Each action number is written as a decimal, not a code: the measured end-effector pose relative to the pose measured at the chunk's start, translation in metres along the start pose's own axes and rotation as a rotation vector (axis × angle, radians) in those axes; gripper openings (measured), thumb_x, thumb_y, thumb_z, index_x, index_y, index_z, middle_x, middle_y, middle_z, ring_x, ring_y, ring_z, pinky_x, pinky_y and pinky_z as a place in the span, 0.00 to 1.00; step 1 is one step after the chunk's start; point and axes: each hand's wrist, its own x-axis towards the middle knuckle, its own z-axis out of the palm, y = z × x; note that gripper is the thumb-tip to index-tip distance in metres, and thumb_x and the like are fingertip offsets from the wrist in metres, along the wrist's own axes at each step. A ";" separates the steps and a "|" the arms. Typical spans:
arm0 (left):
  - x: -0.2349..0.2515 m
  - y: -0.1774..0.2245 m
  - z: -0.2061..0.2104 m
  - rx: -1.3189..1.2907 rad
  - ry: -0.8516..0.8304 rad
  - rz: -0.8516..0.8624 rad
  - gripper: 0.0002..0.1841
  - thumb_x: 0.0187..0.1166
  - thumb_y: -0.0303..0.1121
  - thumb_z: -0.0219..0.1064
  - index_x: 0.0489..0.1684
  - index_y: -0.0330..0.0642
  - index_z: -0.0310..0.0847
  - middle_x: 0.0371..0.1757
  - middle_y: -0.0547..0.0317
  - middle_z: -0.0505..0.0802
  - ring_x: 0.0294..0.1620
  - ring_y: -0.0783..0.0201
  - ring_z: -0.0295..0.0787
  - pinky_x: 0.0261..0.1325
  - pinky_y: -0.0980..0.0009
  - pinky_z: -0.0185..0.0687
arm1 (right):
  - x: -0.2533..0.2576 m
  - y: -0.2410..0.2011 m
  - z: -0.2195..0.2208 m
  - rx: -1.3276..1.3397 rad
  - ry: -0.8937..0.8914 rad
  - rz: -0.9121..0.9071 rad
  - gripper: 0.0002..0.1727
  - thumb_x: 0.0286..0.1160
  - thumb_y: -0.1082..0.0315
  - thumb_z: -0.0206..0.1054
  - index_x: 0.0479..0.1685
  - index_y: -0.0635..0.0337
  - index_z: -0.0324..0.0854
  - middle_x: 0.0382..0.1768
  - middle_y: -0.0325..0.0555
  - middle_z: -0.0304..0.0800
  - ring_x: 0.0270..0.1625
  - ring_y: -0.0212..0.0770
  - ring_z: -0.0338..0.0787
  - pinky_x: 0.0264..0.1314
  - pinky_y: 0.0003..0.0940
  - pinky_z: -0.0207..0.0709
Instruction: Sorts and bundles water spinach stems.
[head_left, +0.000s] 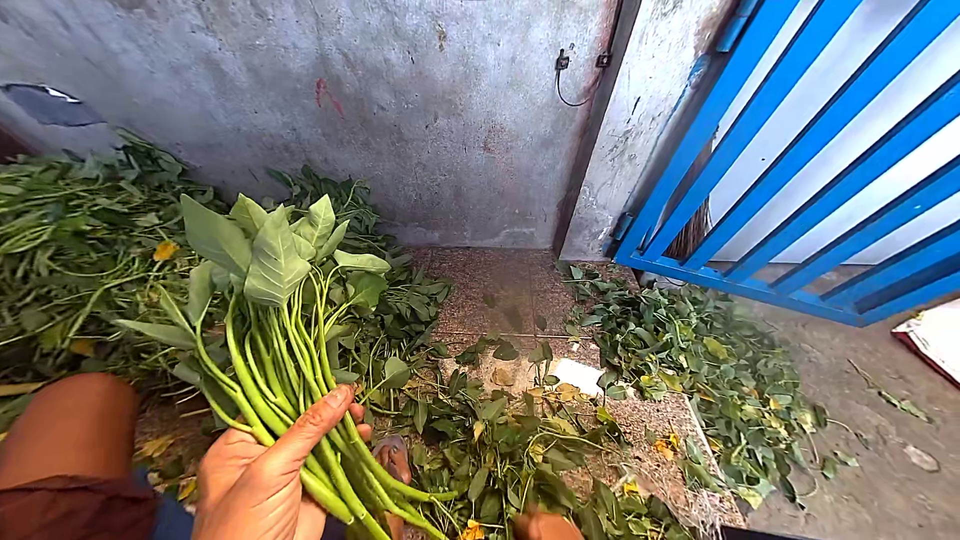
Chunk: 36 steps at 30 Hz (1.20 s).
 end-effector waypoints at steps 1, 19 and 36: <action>0.000 0.000 0.000 0.005 -0.005 -0.005 0.13 0.75 0.13 0.65 0.54 0.30 0.74 0.31 0.48 0.94 0.27 0.56 0.95 0.30 0.62 0.96 | 0.007 0.006 -0.018 0.069 0.093 0.052 0.28 0.77 0.45 0.66 0.61 0.61 0.85 0.63 0.66 0.87 0.61 0.67 0.90 0.62 0.72 0.80; -0.005 -0.010 0.022 -0.024 -0.027 -0.068 0.13 0.73 0.11 0.67 0.51 0.27 0.74 0.29 0.44 0.93 0.25 0.54 0.94 0.28 0.60 0.95 | 0.081 0.112 -0.070 0.116 0.143 0.257 0.21 0.86 0.58 0.57 0.70 0.58 0.83 0.71 0.66 0.82 0.73 0.65 0.82 0.76 0.65 0.73; -0.026 -0.061 0.013 -0.175 0.052 -0.232 0.15 0.71 0.12 0.69 0.54 0.21 0.75 0.38 0.35 0.94 0.31 0.48 0.95 0.31 0.59 0.94 | -0.037 0.022 -0.126 1.067 0.454 -0.308 0.18 0.84 0.65 0.62 0.65 0.63 0.85 0.41 0.44 0.93 0.38 0.36 0.90 0.45 0.35 0.86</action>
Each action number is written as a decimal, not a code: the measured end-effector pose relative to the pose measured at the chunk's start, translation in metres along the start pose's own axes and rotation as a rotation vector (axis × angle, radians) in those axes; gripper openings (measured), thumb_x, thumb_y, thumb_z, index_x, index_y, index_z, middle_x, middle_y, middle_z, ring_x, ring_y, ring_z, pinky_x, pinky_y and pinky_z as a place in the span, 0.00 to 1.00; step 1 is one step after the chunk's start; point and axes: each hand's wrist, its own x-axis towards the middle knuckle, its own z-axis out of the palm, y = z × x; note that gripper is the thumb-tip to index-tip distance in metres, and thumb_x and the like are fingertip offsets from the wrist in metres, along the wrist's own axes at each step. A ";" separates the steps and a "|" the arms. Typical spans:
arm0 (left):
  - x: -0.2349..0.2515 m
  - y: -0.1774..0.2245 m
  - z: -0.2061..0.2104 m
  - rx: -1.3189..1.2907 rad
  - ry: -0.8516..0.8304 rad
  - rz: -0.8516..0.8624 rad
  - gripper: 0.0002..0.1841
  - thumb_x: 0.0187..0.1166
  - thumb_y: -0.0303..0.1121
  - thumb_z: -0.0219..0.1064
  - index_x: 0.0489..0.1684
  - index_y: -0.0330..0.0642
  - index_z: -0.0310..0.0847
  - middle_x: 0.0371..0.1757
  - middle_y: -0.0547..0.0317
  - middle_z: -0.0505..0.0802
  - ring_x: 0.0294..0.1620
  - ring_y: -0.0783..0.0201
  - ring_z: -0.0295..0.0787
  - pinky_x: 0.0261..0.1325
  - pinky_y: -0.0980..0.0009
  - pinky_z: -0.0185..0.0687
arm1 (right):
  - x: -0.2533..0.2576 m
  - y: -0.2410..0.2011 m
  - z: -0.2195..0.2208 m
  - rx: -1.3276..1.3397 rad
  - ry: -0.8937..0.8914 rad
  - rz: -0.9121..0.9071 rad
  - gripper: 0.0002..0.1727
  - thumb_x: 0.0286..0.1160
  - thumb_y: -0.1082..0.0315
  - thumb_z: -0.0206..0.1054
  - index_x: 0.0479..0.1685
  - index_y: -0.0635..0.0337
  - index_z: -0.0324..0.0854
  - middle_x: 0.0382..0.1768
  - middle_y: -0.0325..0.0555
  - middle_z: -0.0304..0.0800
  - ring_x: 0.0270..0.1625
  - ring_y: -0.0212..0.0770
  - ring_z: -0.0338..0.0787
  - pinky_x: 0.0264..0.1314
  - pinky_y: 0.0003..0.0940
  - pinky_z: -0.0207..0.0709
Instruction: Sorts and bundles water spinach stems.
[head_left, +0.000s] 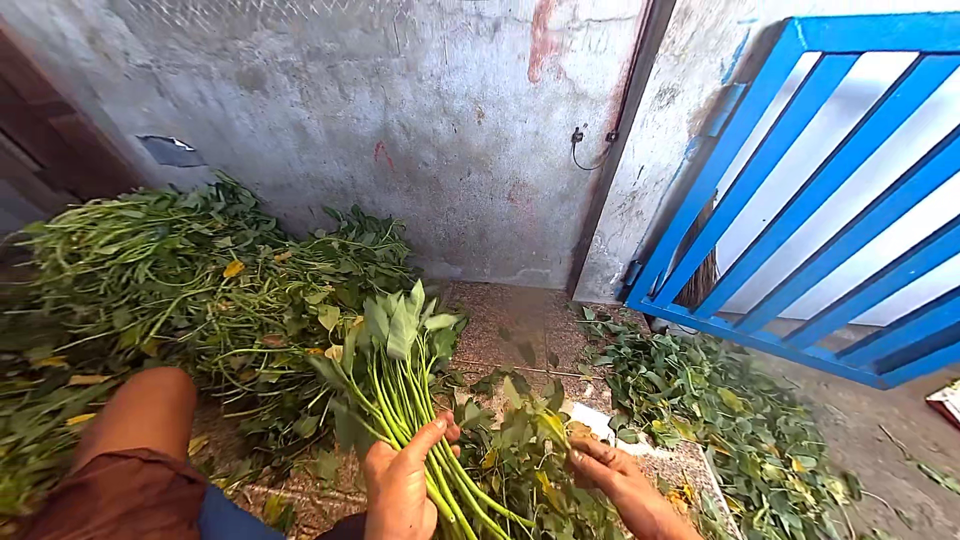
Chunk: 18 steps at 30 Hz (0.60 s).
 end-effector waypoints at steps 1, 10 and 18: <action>-0.003 -0.011 -0.004 -0.004 0.033 -0.026 0.14 0.72 0.13 0.69 0.54 0.21 0.75 0.37 0.36 0.94 0.30 0.49 0.94 0.31 0.59 0.93 | -0.005 0.001 0.004 -0.076 -0.029 -0.067 0.17 0.83 0.66 0.63 0.64 0.64 0.86 0.47 0.46 0.95 0.45 0.37 0.92 0.54 0.38 0.87; -0.006 -0.057 -0.030 0.106 0.087 -0.101 0.19 0.67 0.12 0.72 0.54 0.25 0.72 0.30 0.41 0.92 0.25 0.52 0.93 0.29 0.60 0.93 | -0.037 -0.004 0.032 -0.742 -0.022 -0.513 0.13 0.84 0.62 0.66 0.58 0.45 0.94 0.45 0.49 0.92 0.55 0.48 0.88 0.65 0.51 0.79; -0.021 -0.067 -0.023 0.195 -0.144 0.043 0.18 0.55 0.08 0.76 0.42 0.23 0.77 0.29 0.41 0.94 0.24 0.54 0.92 0.31 0.62 0.92 | -0.044 -0.013 0.062 -0.966 0.079 -0.637 0.13 0.86 0.61 0.64 0.58 0.40 0.93 0.41 0.49 0.91 0.48 0.50 0.90 0.56 0.51 0.82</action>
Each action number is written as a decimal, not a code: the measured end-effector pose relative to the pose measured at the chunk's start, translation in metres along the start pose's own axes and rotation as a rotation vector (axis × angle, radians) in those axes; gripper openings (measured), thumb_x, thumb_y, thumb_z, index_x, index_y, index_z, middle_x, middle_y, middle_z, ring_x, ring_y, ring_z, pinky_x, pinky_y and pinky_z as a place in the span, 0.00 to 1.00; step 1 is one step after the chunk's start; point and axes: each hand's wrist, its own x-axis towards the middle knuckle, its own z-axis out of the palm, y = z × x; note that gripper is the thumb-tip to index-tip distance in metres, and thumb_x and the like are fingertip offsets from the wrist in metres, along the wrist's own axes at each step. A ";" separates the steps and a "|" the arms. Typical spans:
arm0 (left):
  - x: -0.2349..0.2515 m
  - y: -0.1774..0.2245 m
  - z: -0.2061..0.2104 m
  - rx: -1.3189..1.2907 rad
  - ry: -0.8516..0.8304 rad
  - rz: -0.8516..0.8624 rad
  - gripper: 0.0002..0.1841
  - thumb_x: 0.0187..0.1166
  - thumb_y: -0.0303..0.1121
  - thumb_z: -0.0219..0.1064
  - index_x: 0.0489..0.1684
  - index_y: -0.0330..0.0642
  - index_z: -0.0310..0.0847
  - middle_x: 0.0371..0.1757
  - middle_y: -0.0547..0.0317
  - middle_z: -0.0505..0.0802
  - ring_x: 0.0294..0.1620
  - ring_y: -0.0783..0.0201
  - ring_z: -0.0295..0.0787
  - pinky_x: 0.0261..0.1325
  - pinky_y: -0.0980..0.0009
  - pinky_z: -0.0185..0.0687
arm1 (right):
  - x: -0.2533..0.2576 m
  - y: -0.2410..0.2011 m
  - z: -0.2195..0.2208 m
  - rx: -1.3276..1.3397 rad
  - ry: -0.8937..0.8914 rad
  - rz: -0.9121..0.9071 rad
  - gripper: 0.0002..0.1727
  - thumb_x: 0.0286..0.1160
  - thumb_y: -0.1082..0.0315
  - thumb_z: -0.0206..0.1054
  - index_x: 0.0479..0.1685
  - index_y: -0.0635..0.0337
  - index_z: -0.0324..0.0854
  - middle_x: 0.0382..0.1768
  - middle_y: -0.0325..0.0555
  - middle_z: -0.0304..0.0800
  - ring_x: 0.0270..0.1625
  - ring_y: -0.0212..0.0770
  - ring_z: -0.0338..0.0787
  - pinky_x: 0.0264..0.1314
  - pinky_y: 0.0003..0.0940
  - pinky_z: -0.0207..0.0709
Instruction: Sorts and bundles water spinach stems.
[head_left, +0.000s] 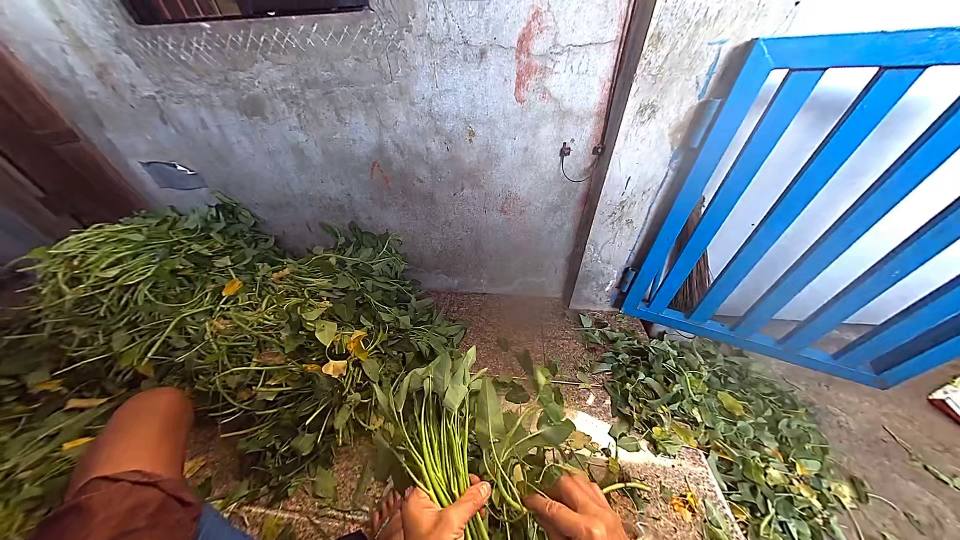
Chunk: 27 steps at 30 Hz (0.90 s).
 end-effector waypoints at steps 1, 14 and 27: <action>-0.001 -0.002 0.002 0.010 0.010 0.018 0.18 0.54 0.08 0.77 0.41 0.23 0.78 0.28 0.42 0.94 0.24 0.54 0.92 0.31 0.62 0.92 | 0.001 -0.004 0.001 -0.020 0.002 0.003 0.13 0.86 0.61 0.63 0.58 0.40 0.93 0.41 0.49 0.91 0.48 0.50 0.90 0.54 0.51 0.83; -0.007 0.002 0.007 0.090 -0.153 0.075 0.22 0.50 0.09 0.80 0.45 0.25 0.79 0.31 0.45 0.96 0.30 0.55 0.96 0.39 0.61 0.95 | -0.006 -0.012 0.014 0.117 0.019 0.046 0.12 0.85 0.65 0.64 0.56 0.49 0.94 0.44 0.51 0.93 0.48 0.49 0.93 0.54 0.49 0.87; -0.007 -0.002 0.009 0.090 -0.102 0.019 0.21 0.49 0.06 0.78 0.43 0.25 0.81 0.32 0.48 0.96 0.32 0.60 0.96 0.41 0.65 0.95 | 0.019 -0.054 0.027 1.153 0.222 0.515 0.10 0.76 0.78 0.70 0.52 0.70 0.89 0.39 0.46 0.96 0.40 0.36 0.93 0.48 0.34 0.89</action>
